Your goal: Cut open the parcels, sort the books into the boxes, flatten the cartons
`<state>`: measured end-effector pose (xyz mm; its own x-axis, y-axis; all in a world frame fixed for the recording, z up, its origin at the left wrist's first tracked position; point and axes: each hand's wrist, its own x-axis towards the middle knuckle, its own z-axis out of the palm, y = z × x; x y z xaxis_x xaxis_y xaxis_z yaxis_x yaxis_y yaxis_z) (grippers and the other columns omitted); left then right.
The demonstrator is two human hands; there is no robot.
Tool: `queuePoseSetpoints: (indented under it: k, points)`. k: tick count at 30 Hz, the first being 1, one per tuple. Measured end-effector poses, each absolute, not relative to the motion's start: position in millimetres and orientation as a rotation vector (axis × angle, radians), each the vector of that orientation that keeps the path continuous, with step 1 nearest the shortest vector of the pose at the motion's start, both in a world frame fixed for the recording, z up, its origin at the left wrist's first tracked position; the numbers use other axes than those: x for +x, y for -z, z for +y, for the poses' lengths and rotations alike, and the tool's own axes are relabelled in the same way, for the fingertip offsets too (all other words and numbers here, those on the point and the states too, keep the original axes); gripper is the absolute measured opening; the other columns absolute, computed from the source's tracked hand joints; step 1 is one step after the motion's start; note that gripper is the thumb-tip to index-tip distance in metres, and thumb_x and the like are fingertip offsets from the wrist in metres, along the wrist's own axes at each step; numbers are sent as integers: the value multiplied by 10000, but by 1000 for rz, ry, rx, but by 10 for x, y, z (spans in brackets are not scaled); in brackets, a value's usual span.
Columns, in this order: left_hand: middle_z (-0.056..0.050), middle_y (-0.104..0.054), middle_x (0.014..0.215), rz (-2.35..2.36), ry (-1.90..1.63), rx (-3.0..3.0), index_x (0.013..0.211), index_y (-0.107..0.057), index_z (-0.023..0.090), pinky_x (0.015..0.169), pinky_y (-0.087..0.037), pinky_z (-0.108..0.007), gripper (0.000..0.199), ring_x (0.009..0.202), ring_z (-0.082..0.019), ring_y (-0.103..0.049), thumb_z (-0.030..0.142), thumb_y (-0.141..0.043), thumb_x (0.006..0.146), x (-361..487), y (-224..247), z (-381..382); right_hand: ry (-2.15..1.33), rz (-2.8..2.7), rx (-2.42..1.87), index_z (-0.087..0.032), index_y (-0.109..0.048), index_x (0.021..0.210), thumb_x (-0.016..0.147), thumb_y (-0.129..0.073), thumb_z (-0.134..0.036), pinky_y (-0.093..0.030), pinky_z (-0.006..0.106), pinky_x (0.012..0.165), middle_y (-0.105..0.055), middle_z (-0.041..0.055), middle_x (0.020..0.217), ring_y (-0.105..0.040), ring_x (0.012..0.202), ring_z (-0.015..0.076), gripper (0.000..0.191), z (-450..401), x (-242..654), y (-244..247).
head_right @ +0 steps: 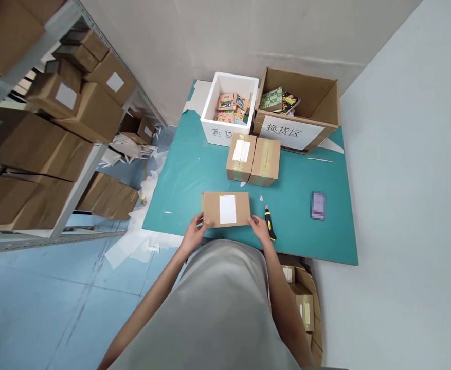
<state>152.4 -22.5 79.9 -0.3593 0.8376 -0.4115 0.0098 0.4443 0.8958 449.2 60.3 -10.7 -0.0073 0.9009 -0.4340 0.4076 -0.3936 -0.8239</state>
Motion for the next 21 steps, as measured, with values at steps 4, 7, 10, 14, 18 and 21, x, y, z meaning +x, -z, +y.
queuePoseSetpoints:
  k: [4, 7, 10, 14, 18, 21]
  points:
    - [-185, -613, 1535, 1515, -997, 1003, 1397, -705, 218, 1122, -560, -471, 566, 1426, -350, -599, 409, -812, 876, 1783, -1185, -194, -1310, -1321, -1909, -166, -794, 1136, 878, -640, -648, -605, 580, 1044, -802, 210, 1238, -760, 1210, 393, 568, 630, 4686, 104]
    - [-157, -540, 1625, 1395, -885, 1143, 1442, -681, 244, 1150, -542, -466, 550, 1544, -340, -482, 458, -744, 940, 1921, -1411, -171, -1283, -1319, -1964, -135, -773, 1214, 902, -588, -634, -614, 530, 1039, -786, 219, 1279, -758, 1213, 384, 616, 638, 4731, 65]
    - [-156, -478, 1679, 1375, -828, 1201, 1484, -642, 232, 1196, -504, -470, 556, 1573, -327, -445, 484, -672, 989, 1955, -1471, -162, -1286, -1338, -1998, -114, -738, 1293, 934, -545, -568, -605, 501, 1057, -764, 219, 1333, -741, 1252, 367, 610, 646, 4720, -10]
    - [-180, -539, 1622, 1415, -880, 1124, 1441, -651, 194, 1177, -521, -479, 570, 1476, -331, -559, 508, -676, 966, 1790, -1244, -189, -1325, -1403, -2001, -106, -726, 1324, 961, -536, -481, -587, 465, 1088, -771, 207, 1324, -738, 1262, 338, 555, 649, 4628, -172]
    - [-205, -623, 1529, 1579, -923, 859, 1416, -632, 156, 1113, -559, -493, 652, 1336, -338, -667, 457, -770, 855, 1468, -830, -231, -1397, -1511, -1937, -152, -736, 1314, 981, -554, -404, -574, 430, 1101, -786, 153, 1312, -726, 1280, 303, 456, 594, 4376, -400]
    - [-201, -707, 1412, 1702, -947, 669, 1270, -690, 137, 1095, -562, -482, 564, 1242, -329, -718, 388, -803, 778, 1240, -558, -264, -1428, -1674, -1933, -181, -715, 1346, 980, -593, -362, -562, 433, 1090, -790, 132, 1308, -731, 1260, 313, 427, 509, 4084, -651]
